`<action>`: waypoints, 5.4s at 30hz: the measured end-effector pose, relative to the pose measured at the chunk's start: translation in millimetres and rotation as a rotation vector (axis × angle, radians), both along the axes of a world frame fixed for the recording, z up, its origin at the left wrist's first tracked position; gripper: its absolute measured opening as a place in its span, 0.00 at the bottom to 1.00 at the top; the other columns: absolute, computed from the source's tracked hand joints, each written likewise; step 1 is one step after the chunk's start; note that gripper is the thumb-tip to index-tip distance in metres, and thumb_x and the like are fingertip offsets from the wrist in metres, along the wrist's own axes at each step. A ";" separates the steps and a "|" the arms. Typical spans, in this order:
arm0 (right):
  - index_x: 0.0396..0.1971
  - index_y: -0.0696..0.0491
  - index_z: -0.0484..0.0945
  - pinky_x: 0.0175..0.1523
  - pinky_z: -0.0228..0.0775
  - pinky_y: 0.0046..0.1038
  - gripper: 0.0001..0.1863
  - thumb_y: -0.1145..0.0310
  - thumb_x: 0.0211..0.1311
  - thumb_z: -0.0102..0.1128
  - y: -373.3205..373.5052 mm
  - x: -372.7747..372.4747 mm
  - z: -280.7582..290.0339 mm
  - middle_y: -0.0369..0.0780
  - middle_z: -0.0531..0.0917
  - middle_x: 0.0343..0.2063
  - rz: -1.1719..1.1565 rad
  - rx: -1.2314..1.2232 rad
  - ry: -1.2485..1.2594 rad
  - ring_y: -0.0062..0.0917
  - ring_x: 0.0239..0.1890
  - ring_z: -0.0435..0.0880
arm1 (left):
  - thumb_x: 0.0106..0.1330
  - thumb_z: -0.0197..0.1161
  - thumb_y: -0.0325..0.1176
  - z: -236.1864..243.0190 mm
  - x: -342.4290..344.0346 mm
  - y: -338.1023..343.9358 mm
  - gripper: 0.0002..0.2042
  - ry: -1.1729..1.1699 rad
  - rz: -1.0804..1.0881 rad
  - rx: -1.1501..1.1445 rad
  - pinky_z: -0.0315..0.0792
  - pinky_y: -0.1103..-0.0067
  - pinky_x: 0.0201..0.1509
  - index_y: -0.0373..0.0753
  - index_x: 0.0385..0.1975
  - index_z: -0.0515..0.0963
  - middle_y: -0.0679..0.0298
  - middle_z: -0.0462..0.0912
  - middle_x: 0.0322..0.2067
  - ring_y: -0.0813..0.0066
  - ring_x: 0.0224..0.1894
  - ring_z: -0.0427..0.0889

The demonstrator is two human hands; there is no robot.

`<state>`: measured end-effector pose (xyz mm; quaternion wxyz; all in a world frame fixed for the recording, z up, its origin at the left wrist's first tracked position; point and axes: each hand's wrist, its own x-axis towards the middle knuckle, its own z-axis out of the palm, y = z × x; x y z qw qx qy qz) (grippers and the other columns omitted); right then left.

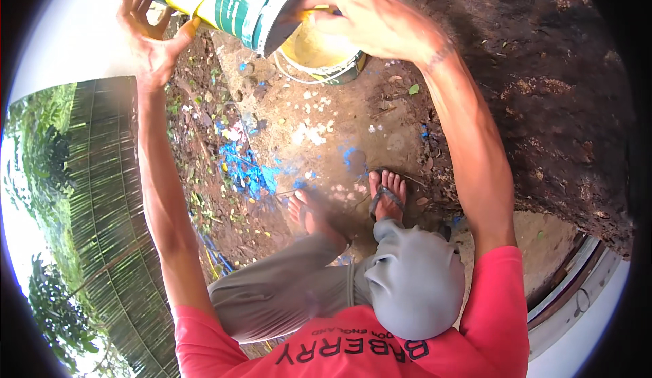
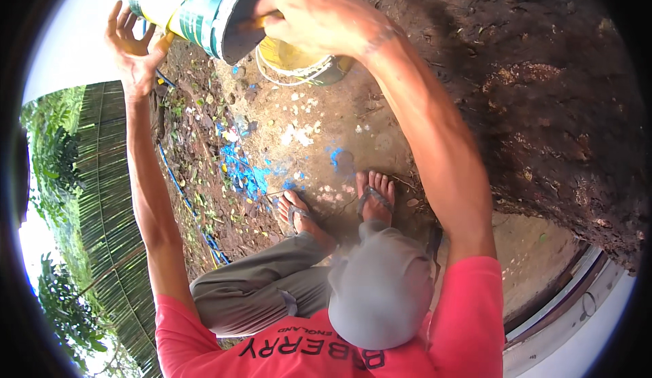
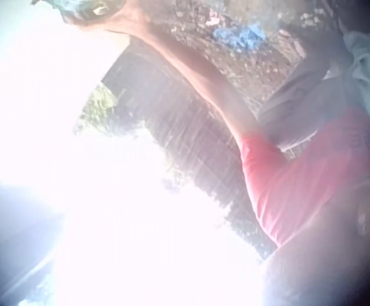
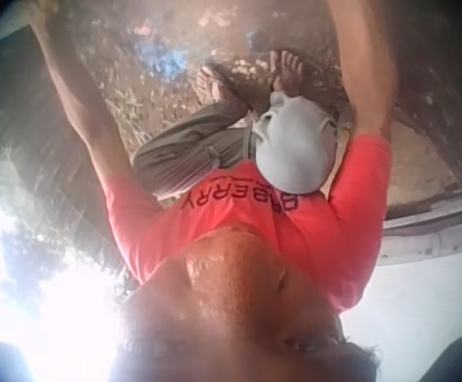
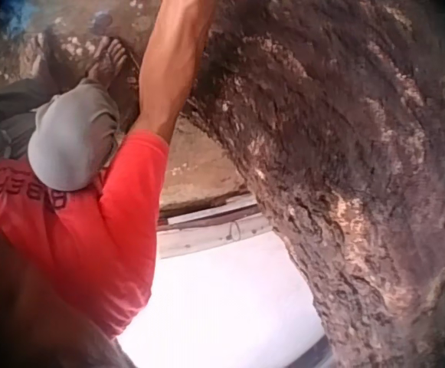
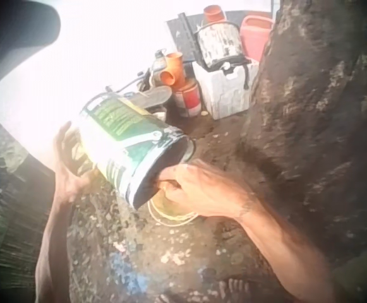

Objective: The person pours paint from one bucket into another, walks over to pick up a paintbrush, and uses the paintbrush to scrape and mix paint inside the bucket.

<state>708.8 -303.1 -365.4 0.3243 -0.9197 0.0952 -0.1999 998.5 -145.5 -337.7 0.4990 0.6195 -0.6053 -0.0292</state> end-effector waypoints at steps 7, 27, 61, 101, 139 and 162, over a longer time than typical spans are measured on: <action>0.48 0.53 0.83 0.51 0.77 0.40 0.16 0.67 0.64 0.54 19.8 -51.0 -4.0 0.48 0.85 0.39 -0.141 -0.033 0.140 0.43 0.41 0.85 | 0.45 0.80 0.28 -19.5 9.3 -5.9 0.53 -0.070 0.050 0.079 0.69 0.53 0.67 0.44 0.70 0.49 0.47 0.59 0.64 0.54 0.67 0.63; 0.51 0.44 0.81 0.34 0.76 0.39 0.20 0.75 0.58 0.60 44.7 -81.2 -6.8 0.41 0.75 0.27 -0.322 -0.159 0.061 0.39 0.27 0.82 | 0.42 0.82 0.42 59.4 -14.8 -10.1 0.53 -0.048 0.191 0.339 0.70 0.57 0.63 0.40 0.69 0.55 0.45 0.70 0.59 0.51 0.61 0.71; 0.44 0.57 0.82 0.31 0.81 0.40 0.14 0.70 0.68 0.50 64.7 -61.6 -15.2 0.57 0.82 0.29 -0.392 -0.132 0.290 0.44 0.29 0.87 | 0.45 0.79 0.41 111.5 -63.3 -56.1 0.49 -0.504 0.267 0.773 0.71 0.60 0.63 0.41 0.68 0.56 0.40 0.76 0.55 0.48 0.57 0.77; 0.63 0.60 0.68 0.27 0.83 0.37 0.27 0.78 0.62 0.54 81.7 -14.5 -49.3 0.57 0.78 0.32 -0.527 -0.298 0.285 0.42 0.26 0.87 | 0.47 0.75 0.47 131.4 -75.8 -59.9 0.40 -0.604 0.444 1.052 0.75 0.65 0.56 0.40 0.62 0.68 0.48 0.82 0.47 0.54 0.51 0.81; 0.45 0.52 0.82 0.42 0.81 0.45 0.13 0.67 0.63 0.57 42.1 -17.4 -16.1 0.54 0.85 0.31 -0.379 -0.051 0.189 0.49 0.35 0.87 | 0.42 0.79 0.42 69.2 -77.1 -15.9 0.47 -0.708 0.195 0.339 0.68 0.59 0.67 0.34 0.63 0.61 0.47 0.73 0.57 0.53 0.61 0.72; 0.53 0.51 0.78 0.47 0.75 0.43 0.17 0.69 0.65 0.56 60.0 -67.1 -52.5 0.52 0.84 0.41 -0.455 0.136 0.242 0.50 0.43 0.83 | 0.62 0.64 0.45 -94.9 -12.7 124.7 0.39 0.593 0.331 -0.014 0.70 0.59 0.61 0.40 0.67 0.50 0.43 0.63 0.62 0.52 0.61 0.70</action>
